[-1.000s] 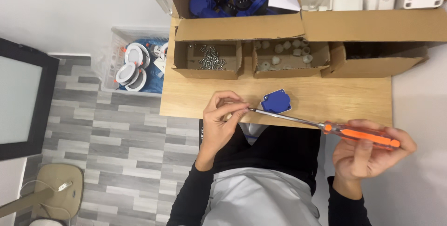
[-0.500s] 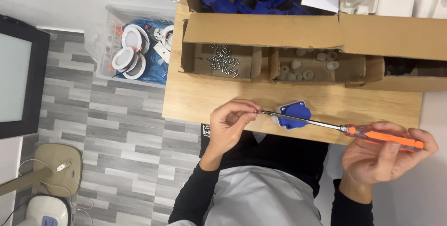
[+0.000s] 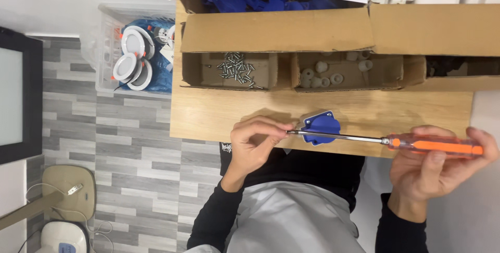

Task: The person assembles electrical components by inserting small screws and parts into a blue plastic housing using a screwdriver.

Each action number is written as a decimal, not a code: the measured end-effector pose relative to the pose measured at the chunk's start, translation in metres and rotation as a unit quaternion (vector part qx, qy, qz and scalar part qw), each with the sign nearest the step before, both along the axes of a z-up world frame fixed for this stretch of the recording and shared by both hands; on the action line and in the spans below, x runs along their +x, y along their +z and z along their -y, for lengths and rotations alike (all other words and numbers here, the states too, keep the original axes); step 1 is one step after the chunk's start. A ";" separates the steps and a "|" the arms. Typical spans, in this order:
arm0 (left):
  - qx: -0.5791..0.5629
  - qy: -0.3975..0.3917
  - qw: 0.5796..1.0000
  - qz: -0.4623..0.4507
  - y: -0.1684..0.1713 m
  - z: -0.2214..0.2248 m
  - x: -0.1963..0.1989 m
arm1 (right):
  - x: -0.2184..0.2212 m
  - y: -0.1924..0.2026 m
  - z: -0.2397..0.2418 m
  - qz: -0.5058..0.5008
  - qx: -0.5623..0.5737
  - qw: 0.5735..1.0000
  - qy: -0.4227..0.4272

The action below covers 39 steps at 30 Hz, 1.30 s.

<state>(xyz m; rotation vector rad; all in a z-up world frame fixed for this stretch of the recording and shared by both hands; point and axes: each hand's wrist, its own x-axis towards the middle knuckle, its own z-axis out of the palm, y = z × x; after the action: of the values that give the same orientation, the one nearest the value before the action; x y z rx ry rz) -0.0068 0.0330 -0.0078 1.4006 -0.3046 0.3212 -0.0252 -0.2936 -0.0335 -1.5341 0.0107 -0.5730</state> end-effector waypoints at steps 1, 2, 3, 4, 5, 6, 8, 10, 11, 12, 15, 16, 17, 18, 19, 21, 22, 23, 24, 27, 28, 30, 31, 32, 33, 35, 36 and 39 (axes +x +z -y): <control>-0.001 -0.003 1.000 0.000 0.002 0.002 -0.001 | 0.000 0.003 0.004 0.000 -0.001 1.000 -0.003; -0.002 -0.010 1.000 0.016 0.005 0.004 -0.003 | -0.001 0.006 0.008 0.002 0.017 1.000 0.020; -0.004 -0.015 0.999 0.033 0.008 0.006 -0.003 | 0.000 0.009 0.012 0.006 0.035 0.998 0.045; -0.005 -0.016 0.999 0.035 0.009 0.010 -0.001 | 0.000 0.014 0.019 0.008 0.034 0.998 0.043; 0.001 -0.045 0.997 0.061 0.011 0.013 0.001 | -0.002 0.020 0.025 0.008 0.036 0.999 0.030; 0.006 -0.073 0.993 0.087 0.012 0.017 0.002 | -0.003 0.027 0.031 0.009 0.039 0.999 0.017; 0.079 -0.085 0.990 0.083 0.021 0.018 0.002 | -0.021 0.004 0.086 -0.015 0.049 0.997 0.061; 0.152 -0.097 0.980 0.083 0.030 0.018 0.006 | -0.027 -0.006 0.132 -0.036 0.058 0.992 0.102; 0.189 -0.120 0.973 0.057 0.034 0.018 0.008 | -0.025 -0.005 0.150 0.013 0.024 0.978 0.208; 0.227 -0.142 0.963 0.030 0.037 0.018 0.010 | -0.024 -0.005 0.169 0.060 -0.011 0.949 0.311; 0.254 -0.181 0.950 0.031 0.024 0.021 0.018 | -0.033 0.016 0.200 -0.024 -0.133 0.944 0.299; 0.253 -0.184 0.949 0.031 0.025 0.022 0.018 | -0.031 0.025 0.197 -0.025 -0.134 0.945 0.297; 0.253 -0.185 0.949 0.022 0.026 0.023 0.019 | -0.028 0.033 0.194 -0.049 -0.128 0.941 0.310; 0.254 -0.186 0.949 0.012 0.026 0.024 0.020 | -0.024 0.040 0.191 -0.073 -0.122 0.936 0.323; 0.254 -0.187 0.949 0.013 0.026 0.024 0.022 | -0.022 0.052 0.173 -0.073 -0.122 0.936 0.321; 0.209 -0.211 0.955 -0.010 0.027 0.022 0.022 | -0.017 0.074 0.136 -0.152 -0.129 0.955 0.220; 0.208 -0.212 0.955 -0.012 0.027 0.022 0.021 | -0.011 0.086 0.122 -0.154 -0.129 0.955 0.220; 0.211 -0.215 0.953 -0.019 0.028 0.021 0.022 | -0.003 0.097 0.108 -0.147 -0.146 0.954 0.218; 0.214 -0.219 0.952 -0.026 0.028 0.021 0.023 | 0.005 0.108 0.094 -0.141 -0.163 0.953 0.215; 0.245 -0.206 0.947 -0.032 0.028 0.020 0.023 | 0.017 0.122 0.066 -0.146 -0.138 0.959 0.202; 0.243 -0.208 0.947 -0.033 0.027 0.020 0.021 | 0.018 0.134 0.054 -0.148 -0.138 0.958 0.201; 0.256 -0.202 0.945 -0.034 0.026 0.020 0.021 | 0.020 0.158 0.031 -0.138 -0.196 0.948 0.209; 0.256 -0.204 0.944 -0.034 0.025 0.020 0.021 | 0.022 0.163 0.022 -0.139 -0.196 0.948 0.208; 0.260 -0.203 0.944 -0.028 0.025 0.020 0.021 | 0.023 0.168 0.014 -0.136 -0.197 0.951 0.197; 0.264 -0.202 0.943 -0.022 0.024 0.020 0.021 | 0.024 0.173 0.006 -0.134 -0.198 0.952 0.189; 0.268 -0.201 0.942 -0.026 0.024 0.021 0.022 | 0.026 0.176 -0.004 -0.122 -0.204 0.954 0.182; 0.271 -0.201 0.941 -0.029 0.024 0.020 0.022 | 0.027 0.178 -0.009 -0.109 -0.209 0.956 0.175; 0.271 -0.203 0.941 -0.028 0.021 0.021 0.023 | 0.031 0.182 -0.013 -0.126 -0.200 0.954 0.182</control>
<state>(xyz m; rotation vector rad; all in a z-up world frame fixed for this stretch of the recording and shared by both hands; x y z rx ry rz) 0.0161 0.0123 0.0135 1.8348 -0.6590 -0.1605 0.0060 -0.2810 0.1486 -1.9383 -0.2014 -0.0810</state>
